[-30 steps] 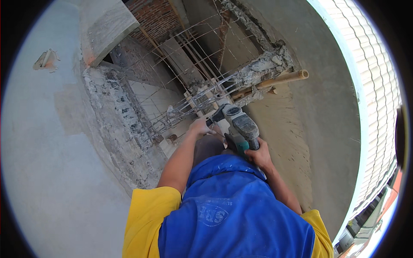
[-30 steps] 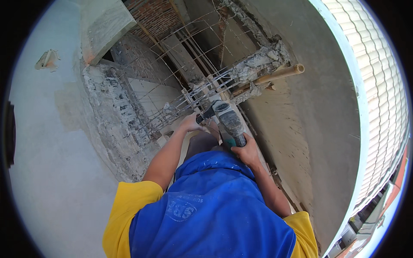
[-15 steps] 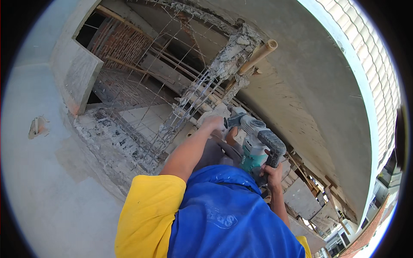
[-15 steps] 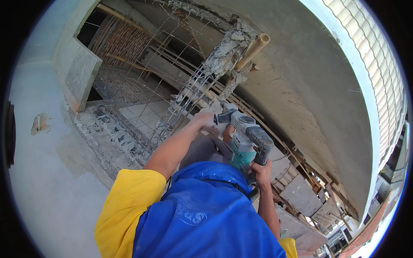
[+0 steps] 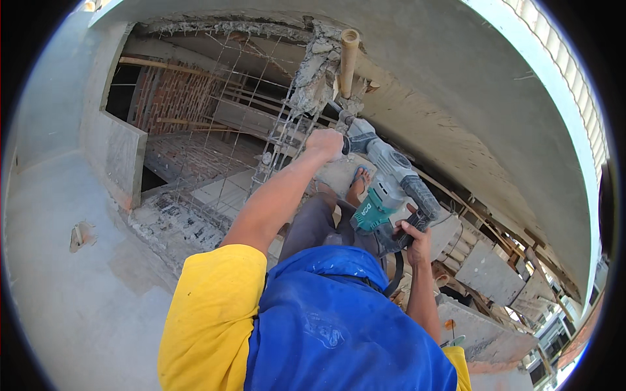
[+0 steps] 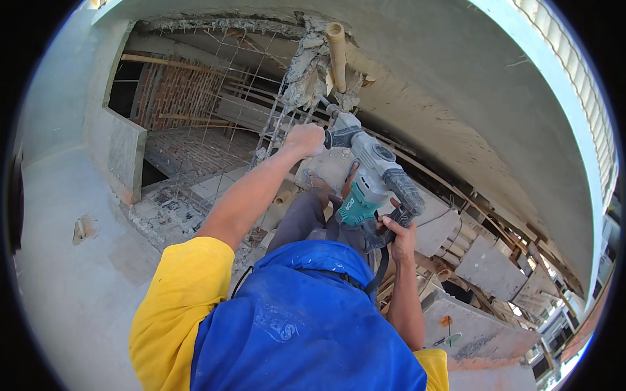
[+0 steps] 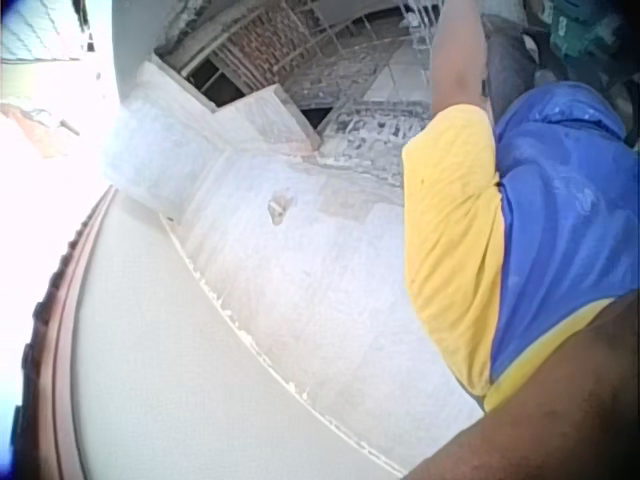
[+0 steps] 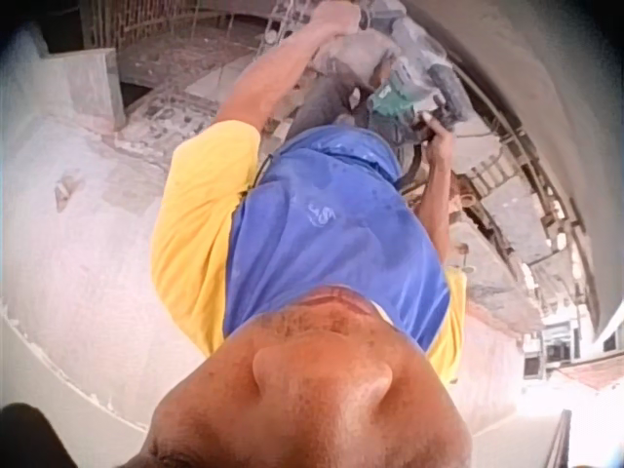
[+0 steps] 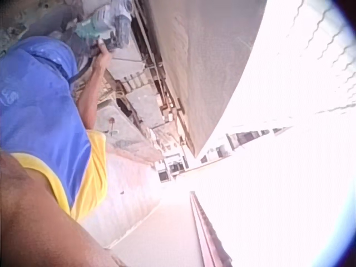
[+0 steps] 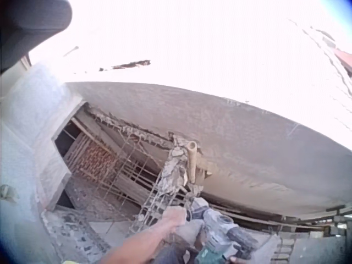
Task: Use a jackhammer to break and remove concrete sections from an upper wall or ceiling structure.
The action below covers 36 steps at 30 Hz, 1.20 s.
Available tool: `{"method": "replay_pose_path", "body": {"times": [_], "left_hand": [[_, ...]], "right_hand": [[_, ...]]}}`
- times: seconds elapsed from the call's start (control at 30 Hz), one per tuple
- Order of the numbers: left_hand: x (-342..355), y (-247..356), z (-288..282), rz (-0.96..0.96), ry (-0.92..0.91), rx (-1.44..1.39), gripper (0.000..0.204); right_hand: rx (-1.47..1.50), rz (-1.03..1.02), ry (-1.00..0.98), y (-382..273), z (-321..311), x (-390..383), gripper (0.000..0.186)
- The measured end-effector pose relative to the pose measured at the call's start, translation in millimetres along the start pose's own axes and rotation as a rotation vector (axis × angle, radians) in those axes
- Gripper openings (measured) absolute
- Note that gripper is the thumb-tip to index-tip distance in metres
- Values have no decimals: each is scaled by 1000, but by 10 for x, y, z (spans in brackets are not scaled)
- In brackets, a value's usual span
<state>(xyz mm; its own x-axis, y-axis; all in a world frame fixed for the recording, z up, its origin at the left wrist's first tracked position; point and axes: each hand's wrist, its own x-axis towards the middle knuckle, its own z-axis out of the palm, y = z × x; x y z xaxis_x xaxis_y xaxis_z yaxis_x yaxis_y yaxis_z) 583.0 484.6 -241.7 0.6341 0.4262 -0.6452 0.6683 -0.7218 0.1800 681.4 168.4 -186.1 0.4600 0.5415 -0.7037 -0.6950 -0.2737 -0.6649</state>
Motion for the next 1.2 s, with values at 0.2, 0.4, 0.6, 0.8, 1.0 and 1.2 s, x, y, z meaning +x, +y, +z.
{"method": "replay_pose_path", "body": {"times": [0.2, 0.4, 0.6, 0.8, 1.0, 1.2], "left_hand": [[340, 273, 30, -6, -31, 111, 23], [526, 141, 271, -86, -50, 148, 22], [586, -4, 335, -56, -87, 256, 20], [671, -138, 472, -46, -145, 272, 20], [821, -143, 600, -13, -163, 267, 20], [970, 2, 751, -57, -172, 156, 22]], "right_hand": [[72, 93, 147, 428, -366, 496, 45], [104, 138, 194, 808, -392, 811, 37], [213, 239, 268, 1291, -177, 910, 28], [243, 267, 340, 1545, 21, 854, 24], [366, 174, 371, 1594, 70, 963, 18], [293, 97, 366, 1773, -309, 1264, 21]]}}
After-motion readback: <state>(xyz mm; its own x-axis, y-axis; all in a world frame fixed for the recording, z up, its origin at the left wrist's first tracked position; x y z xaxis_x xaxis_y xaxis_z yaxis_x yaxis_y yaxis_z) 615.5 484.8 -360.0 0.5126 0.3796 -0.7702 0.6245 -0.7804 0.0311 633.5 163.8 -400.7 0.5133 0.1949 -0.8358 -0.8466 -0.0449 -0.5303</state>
